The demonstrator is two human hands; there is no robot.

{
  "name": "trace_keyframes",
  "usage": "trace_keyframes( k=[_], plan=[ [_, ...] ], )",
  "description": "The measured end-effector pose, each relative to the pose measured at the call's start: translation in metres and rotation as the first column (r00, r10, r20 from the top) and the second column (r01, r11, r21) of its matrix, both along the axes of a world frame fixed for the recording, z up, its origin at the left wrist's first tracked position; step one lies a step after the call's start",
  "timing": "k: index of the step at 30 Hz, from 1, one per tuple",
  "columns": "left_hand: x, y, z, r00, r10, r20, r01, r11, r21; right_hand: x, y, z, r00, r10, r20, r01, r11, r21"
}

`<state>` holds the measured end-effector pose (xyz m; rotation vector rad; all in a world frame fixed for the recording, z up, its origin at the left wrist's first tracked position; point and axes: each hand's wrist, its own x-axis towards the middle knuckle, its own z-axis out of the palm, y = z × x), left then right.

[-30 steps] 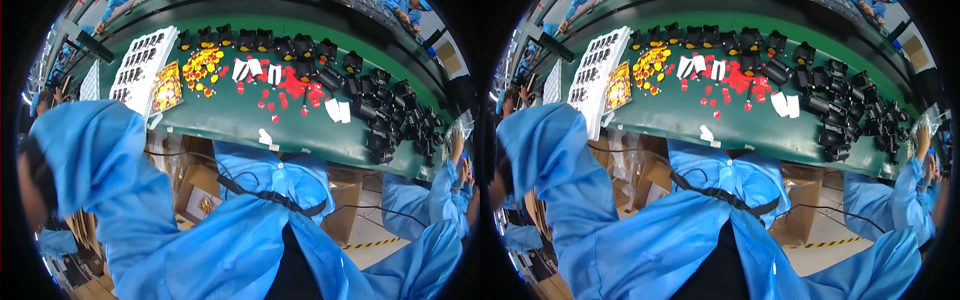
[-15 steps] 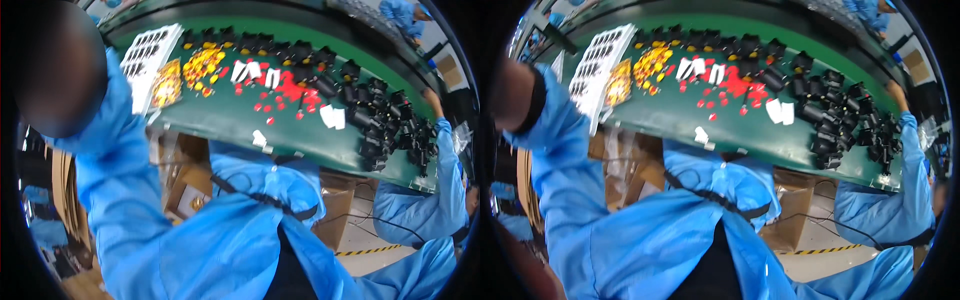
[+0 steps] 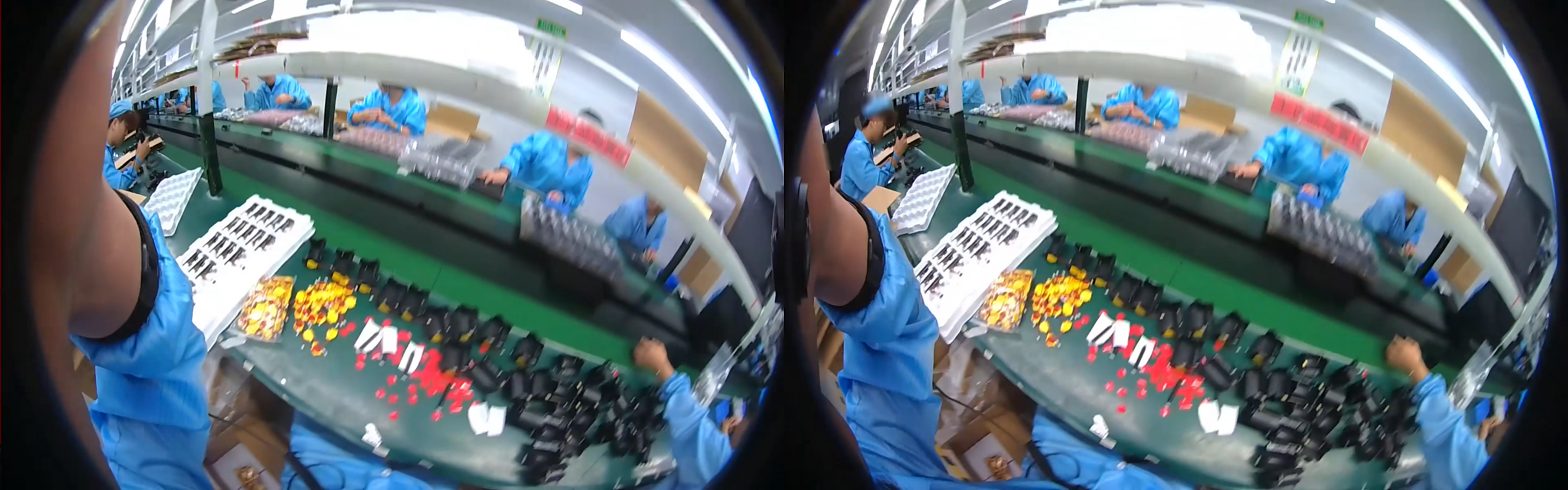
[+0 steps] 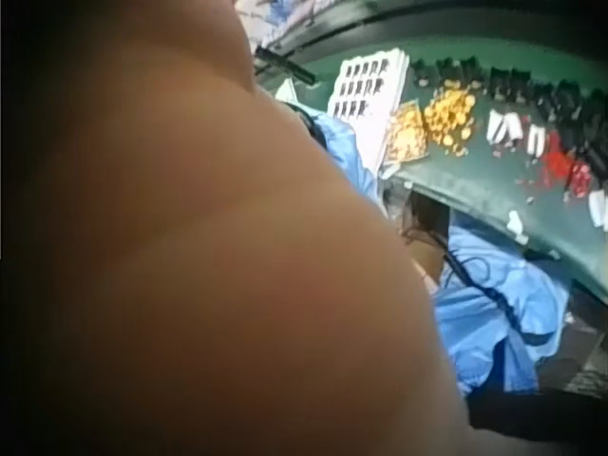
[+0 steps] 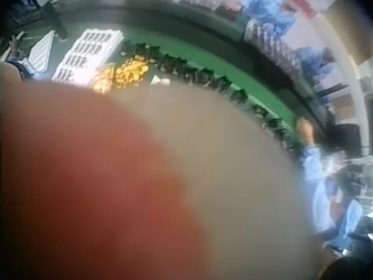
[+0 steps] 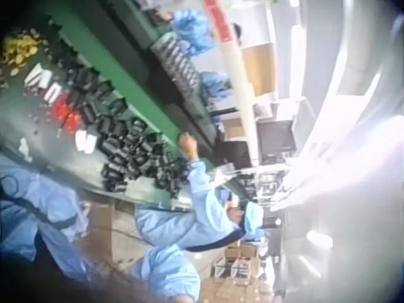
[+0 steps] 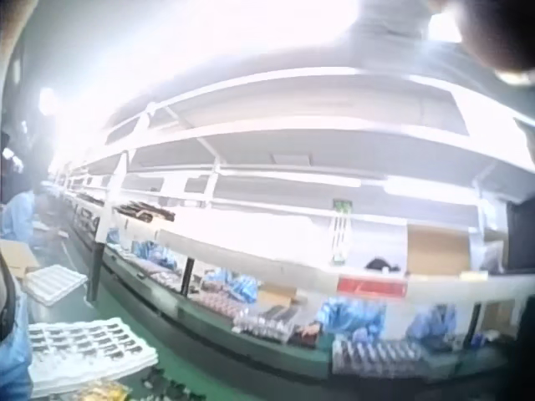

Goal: Assembling plastic housing and internal components for a device on a factory production line.

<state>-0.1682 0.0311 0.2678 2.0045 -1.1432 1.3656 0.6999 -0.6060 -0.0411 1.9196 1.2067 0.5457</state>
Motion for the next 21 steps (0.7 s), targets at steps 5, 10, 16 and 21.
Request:
trace_keyframes(
  k=[5,10,16,21],
  plan=[
    [0.014,-0.008,-0.009,0.993,0.109,-0.053,-0.113,0.991,-0.069,-0.036,0.093,0.076,0.997,0.071,0.034,-0.073,0.995,0.073],
    [0.018,-0.013,-0.005,0.996,0.055,-0.066,-0.059,0.996,-0.067,-0.128,0.096,0.164,0.998,0.056,-0.031,-0.036,0.886,0.463],
    [0.025,-0.021,0.005,0.997,0.009,-0.074,-0.016,0.996,-0.084,-0.265,0.135,0.231,0.959,0.242,-0.145,-0.036,0.615,0.788],
    [0.041,-0.007,-0.008,0.994,-0.044,-0.102,0.031,0.992,-0.123,-0.400,0.151,0.249,0.898,0.407,-0.170,0.005,0.375,0.927]
  ],
)
